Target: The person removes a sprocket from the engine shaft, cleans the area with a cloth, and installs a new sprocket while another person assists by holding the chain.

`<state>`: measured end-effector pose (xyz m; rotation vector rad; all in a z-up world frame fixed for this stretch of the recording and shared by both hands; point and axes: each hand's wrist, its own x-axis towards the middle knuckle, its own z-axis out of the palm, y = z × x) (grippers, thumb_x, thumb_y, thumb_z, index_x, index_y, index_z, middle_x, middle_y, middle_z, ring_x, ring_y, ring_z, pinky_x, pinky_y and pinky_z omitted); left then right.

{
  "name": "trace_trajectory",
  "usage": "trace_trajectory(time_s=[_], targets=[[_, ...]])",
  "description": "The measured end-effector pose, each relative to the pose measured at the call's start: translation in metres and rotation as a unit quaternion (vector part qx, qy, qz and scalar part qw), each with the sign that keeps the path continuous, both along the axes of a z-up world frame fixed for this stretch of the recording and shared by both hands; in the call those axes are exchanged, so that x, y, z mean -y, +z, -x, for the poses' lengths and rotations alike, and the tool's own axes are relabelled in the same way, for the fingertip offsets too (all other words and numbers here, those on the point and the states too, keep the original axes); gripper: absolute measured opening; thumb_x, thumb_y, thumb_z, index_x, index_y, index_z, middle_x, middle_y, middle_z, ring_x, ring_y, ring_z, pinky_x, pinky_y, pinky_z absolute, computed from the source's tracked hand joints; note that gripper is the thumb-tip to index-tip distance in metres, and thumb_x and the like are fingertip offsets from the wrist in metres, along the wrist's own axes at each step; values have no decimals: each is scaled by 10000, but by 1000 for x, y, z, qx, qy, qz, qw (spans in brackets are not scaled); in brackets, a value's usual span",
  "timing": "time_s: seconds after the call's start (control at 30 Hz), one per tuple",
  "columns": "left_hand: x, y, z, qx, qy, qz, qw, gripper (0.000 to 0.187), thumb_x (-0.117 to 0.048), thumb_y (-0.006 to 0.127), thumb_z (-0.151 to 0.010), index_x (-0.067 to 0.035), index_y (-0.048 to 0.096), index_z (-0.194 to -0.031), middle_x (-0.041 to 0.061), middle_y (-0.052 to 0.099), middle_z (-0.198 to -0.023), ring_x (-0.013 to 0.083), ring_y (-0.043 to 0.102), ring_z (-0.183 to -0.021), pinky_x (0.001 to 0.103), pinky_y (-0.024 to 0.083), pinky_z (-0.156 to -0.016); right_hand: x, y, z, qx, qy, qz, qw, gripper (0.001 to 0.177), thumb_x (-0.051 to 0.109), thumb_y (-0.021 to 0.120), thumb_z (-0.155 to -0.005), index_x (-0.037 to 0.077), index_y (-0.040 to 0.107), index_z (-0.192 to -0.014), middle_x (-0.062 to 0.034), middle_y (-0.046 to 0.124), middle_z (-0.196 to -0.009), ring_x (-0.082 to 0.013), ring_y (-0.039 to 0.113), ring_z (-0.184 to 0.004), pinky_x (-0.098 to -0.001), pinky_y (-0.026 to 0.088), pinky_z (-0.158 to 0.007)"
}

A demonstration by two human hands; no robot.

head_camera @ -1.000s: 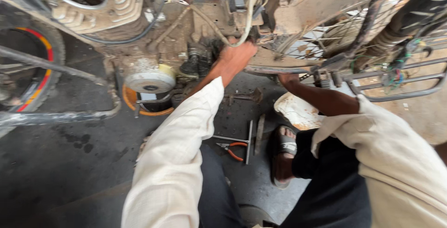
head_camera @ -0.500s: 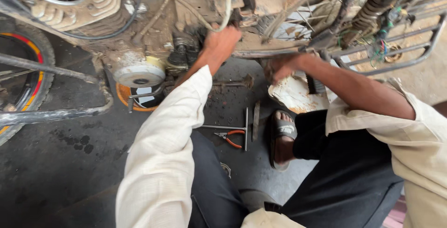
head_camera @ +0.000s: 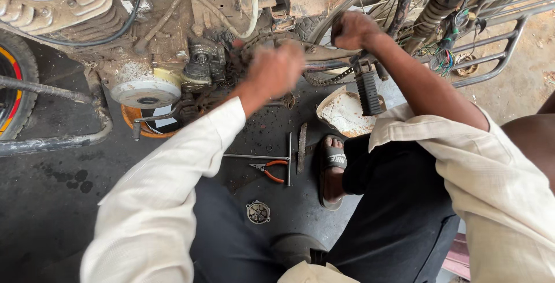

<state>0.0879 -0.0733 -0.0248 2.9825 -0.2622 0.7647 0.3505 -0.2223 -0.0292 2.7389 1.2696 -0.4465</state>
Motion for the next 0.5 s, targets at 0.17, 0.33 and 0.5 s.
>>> trace_trajectory(time_s=[0.17, 0.33, 0.5], targets=[[73, -67, 27, -193, -84, 71, 975, 278, -243, 724, -752, -47, 763, -945, 197, 693, -1014, 348, 715, -862, 538, 563, -747, -4, -16, -5, -64, 22, 4, 998, 269, 102, 496, -829, 67, 743, -929, -146, 734, -847, -212, 655, -692, -372, 595, -656], [82, -93, -23, -255, 125, 235, 930, 289, -284, 697, -910, -15, 750, -1002, 259, 703, -1141, 409, 695, -1005, 511, 561, -841, -8, -49, -10, -104, 29, -17, 994, 244, 126, 512, -820, 62, 731, -908, -162, 734, -863, -215, 648, -742, -393, 578, -710], [94, -113, -62, -207, 318, 492, 784, 375, -370, 646, -988, -42, 769, -1123, 238, 760, -1255, 398, 695, -1186, 487, 525, -1019, -14, -77, -36, 43, 156, 46, 986, 315, 171, 446, -900, 40, 732, -902, -162, 761, -901, -188, 716, -761, -363, 594, -744]])
